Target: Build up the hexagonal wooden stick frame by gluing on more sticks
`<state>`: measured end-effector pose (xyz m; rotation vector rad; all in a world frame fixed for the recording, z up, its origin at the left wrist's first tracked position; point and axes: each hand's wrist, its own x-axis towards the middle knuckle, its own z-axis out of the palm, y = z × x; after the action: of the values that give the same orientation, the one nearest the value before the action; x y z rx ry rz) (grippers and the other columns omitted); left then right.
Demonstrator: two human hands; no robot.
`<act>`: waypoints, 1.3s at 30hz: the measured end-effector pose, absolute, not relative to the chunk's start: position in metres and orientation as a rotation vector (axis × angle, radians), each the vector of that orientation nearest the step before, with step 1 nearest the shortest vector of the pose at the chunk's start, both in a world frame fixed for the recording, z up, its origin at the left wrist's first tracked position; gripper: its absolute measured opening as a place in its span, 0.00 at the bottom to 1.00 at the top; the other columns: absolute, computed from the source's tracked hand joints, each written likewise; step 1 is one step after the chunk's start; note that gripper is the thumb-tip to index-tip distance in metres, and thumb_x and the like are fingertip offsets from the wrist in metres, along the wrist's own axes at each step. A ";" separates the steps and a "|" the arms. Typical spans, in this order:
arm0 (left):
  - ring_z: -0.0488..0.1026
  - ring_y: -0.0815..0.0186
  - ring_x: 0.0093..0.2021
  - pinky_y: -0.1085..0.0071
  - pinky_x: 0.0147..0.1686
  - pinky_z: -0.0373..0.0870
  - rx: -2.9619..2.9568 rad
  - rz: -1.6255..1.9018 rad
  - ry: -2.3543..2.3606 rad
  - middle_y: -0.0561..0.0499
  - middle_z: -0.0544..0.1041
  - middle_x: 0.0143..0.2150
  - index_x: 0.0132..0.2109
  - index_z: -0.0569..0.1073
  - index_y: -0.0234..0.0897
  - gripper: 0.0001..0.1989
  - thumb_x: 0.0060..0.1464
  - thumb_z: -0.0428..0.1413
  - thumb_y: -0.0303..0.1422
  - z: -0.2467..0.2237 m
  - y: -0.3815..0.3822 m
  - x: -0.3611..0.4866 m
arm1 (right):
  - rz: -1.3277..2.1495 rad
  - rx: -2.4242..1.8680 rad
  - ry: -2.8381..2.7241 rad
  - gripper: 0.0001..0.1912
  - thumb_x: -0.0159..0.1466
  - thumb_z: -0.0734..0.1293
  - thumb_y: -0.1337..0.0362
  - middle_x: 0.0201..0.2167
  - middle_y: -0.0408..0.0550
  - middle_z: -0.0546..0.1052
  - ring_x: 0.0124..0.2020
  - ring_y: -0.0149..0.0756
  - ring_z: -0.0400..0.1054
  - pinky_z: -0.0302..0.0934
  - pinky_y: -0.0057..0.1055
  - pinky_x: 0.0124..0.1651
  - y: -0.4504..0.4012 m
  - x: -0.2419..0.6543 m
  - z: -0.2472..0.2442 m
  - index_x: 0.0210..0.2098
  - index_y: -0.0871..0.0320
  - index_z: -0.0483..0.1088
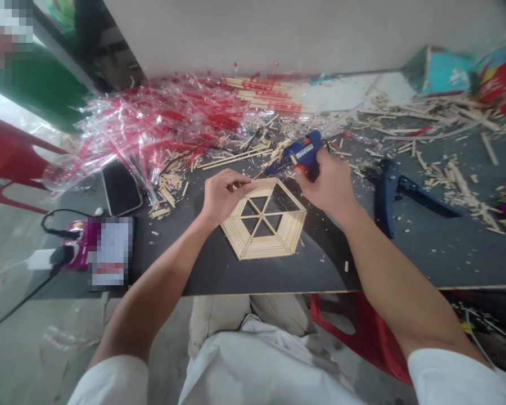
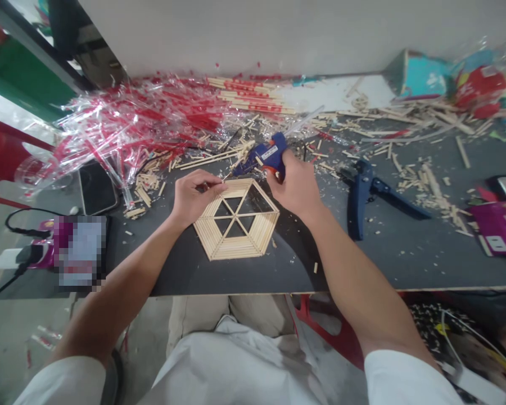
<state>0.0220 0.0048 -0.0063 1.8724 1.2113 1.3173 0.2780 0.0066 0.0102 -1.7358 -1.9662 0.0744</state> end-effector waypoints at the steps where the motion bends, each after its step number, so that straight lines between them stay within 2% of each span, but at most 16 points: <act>1: 0.74 0.70 0.28 0.72 0.29 0.69 1.870 1.322 1.211 0.53 0.83 0.31 0.33 0.85 0.42 0.05 0.55 0.70 0.35 -0.006 0.005 0.022 | 0.063 -1.733 -1.963 0.13 0.65 0.65 0.58 0.30 0.53 0.76 0.32 0.51 0.73 0.67 0.45 0.39 0.007 0.278 0.010 0.47 0.56 0.69; 5: 0.75 0.70 0.29 0.71 0.30 0.68 1.838 1.306 1.242 0.52 0.84 0.32 0.33 0.85 0.42 0.04 0.54 0.70 0.36 -0.004 0.003 0.021 | 0.034 -1.749 -1.907 0.12 0.64 0.66 0.56 0.30 0.52 0.76 0.33 0.50 0.73 0.67 0.45 0.40 0.008 0.279 0.007 0.44 0.54 0.67; 12: 0.74 0.70 0.29 0.71 0.31 0.70 1.576 1.336 1.300 0.51 0.84 0.32 0.33 0.85 0.40 0.06 0.51 0.70 0.37 0.002 0.004 0.022 | 0.098 -1.727 -1.813 0.18 0.62 0.69 0.49 0.28 0.50 0.76 0.33 0.51 0.74 0.69 0.48 0.42 0.008 0.278 0.007 0.44 0.53 0.66; 14: 0.70 0.73 0.25 0.73 0.26 0.66 1.401 1.345 1.218 0.52 0.80 0.28 0.33 0.83 0.39 0.10 0.50 0.71 0.41 0.002 0.006 0.020 | 0.100 -1.702 -1.798 0.18 0.63 0.69 0.49 0.29 0.51 0.77 0.33 0.52 0.74 0.69 0.48 0.41 0.007 0.277 0.007 0.45 0.53 0.66; 18: 0.58 0.77 0.18 0.75 0.17 0.51 1.115 1.247 1.071 0.58 0.69 0.20 0.33 0.80 0.39 0.20 0.47 0.73 0.50 0.002 0.010 0.016 | 0.110 -1.678 -1.779 0.19 0.66 0.66 0.48 0.31 0.54 0.79 0.33 0.53 0.76 0.70 0.48 0.40 0.003 0.272 0.007 0.48 0.54 0.67; 24: 0.59 0.78 0.21 0.75 0.16 0.48 1.023 1.178 0.985 0.54 0.76 0.30 0.33 0.79 0.39 0.20 0.47 0.74 0.49 0.003 0.011 0.011 | 0.129 -1.687 -1.864 0.19 0.67 0.63 0.50 0.32 0.57 0.79 0.34 0.55 0.77 0.70 0.50 0.41 0.000 0.265 0.005 0.50 0.56 0.68; 31: 0.59 0.78 0.21 0.74 0.17 0.49 0.996 1.172 1.003 0.53 0.76 0.31 0.33 0.80 0.39 0.19 0.47 0.74 0.48 0.002 0.009 0.015 | 0.121 -1.706 -1.876 0.20 0.66 0.64 0.51 0.34 0.59 0.80 0.36 0.56 0.77 0.70 0.50 0.42 0.000 0.264 0.003 0.51 0.57 0.68; 39: 0.59 0.78 0.21 0.74 0.16 0.49 0.998 1.176 1.018 0.53 0.76 0.31 0.33 0.79 0.39 0.18 0.50 0.73 0.47 0.001 0.009 0.015 | 0.102 -1.682 -1.869 0.19 0.65 0.65 0.50 0.29 0.55 0.78 0.31 0.54 0.76 0.70 0.48 0.37 0.000 0.264 0.001 0.49 0.55 0.69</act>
<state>0.0151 0.0091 0.0008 0.9976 1.0180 1.1761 0.2638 0.0002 0.0012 -1.6820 -1.8686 0.1021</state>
